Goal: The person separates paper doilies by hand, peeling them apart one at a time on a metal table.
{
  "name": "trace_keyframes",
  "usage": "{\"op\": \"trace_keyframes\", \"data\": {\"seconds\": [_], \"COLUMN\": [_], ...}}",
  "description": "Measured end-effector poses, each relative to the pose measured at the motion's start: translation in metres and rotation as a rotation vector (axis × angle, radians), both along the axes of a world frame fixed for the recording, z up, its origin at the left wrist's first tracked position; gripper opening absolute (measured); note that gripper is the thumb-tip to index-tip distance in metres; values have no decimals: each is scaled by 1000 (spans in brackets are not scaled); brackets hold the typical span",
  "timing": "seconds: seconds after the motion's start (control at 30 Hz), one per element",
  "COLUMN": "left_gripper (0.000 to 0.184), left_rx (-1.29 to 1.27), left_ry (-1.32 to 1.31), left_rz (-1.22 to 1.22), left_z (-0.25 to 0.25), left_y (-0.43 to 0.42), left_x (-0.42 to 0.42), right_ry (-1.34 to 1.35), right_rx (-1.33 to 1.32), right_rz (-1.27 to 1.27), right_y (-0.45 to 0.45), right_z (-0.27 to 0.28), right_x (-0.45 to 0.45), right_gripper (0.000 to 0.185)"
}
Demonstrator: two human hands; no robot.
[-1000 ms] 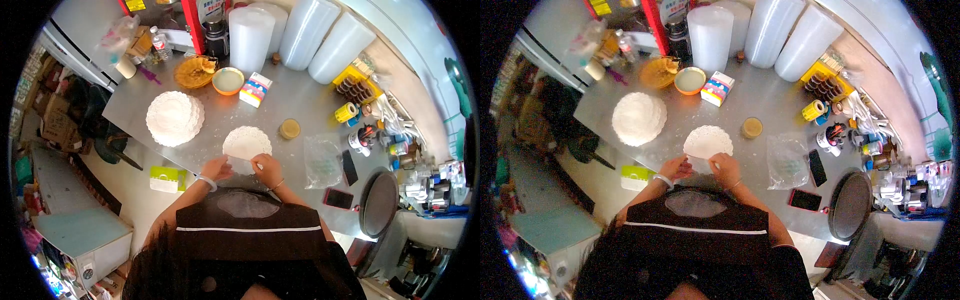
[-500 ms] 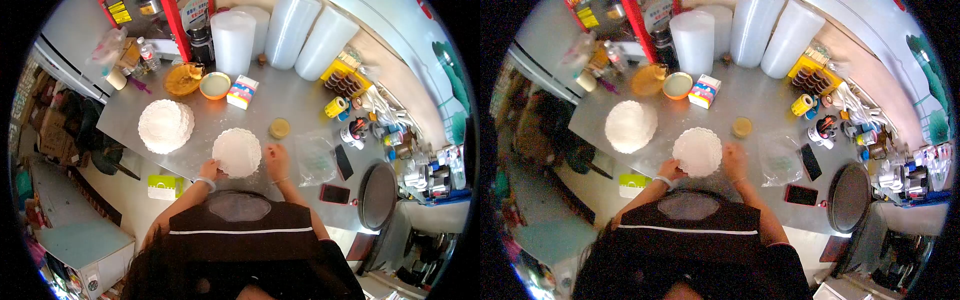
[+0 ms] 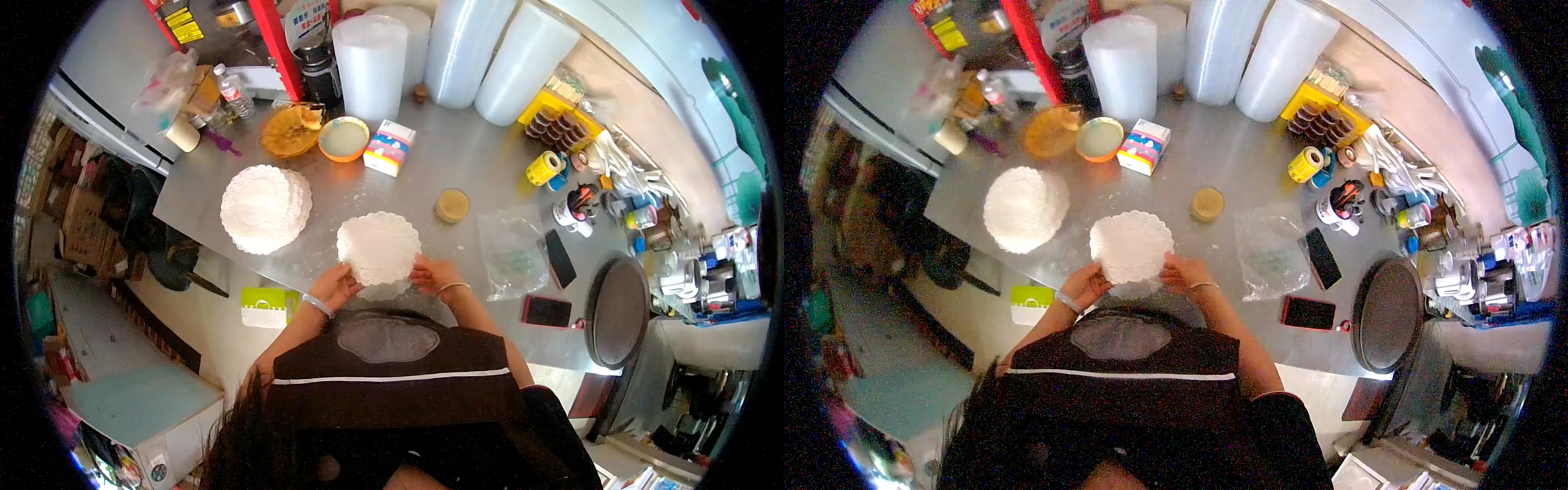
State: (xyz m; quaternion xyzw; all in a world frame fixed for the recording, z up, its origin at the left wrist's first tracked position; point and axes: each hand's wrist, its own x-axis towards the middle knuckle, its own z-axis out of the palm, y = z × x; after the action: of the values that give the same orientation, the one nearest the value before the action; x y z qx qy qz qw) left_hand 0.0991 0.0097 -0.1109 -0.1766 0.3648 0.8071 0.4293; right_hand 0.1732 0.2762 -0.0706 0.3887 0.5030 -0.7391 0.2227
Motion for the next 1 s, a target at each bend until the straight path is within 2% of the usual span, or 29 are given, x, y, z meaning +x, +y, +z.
{"op": "trace_keyframes", "data": {"seconds": [0.23,0.33,0.43,0.53,0.63,0.73,0.83,0.93,1.0], "left_gripper": [24,28,36,46,56,69,78,82,79], "left_rx": [84,7,-311,-713,-1208,-931,-1032,-809,-761], "left_ry": [59,68,193,403,1034,1121,1604,1498,1417], "left_rz": [-81,-88,-144,-121,-164,-327,-472,-538,-518], "left_z": [5,4,18,9,29,69,87,68,57], "left_y": [-4,-8,-8,-7,1,25,49,57,57], "left_x": [2,4,6,7,9,5,9,4,3], "right_ry": [37,168,255,337,445,477,506,501,497], "right_rx": [-210,-39,377,704,906,953,893,695,571], "right_rz": [-48,-56,-3,23,119,230,172,198,189], "right_y": [-6,-6,-9,-18,-22,-30,-39,-36,-32], "right_z": [-25,-29,-27,-7,-10,17,35,38,35], "right_x": [2,4,-1,-1,-2,-4,-7,-11,-10], "right_gripper": [28,24,34,42,44,46,42,37,32]}}
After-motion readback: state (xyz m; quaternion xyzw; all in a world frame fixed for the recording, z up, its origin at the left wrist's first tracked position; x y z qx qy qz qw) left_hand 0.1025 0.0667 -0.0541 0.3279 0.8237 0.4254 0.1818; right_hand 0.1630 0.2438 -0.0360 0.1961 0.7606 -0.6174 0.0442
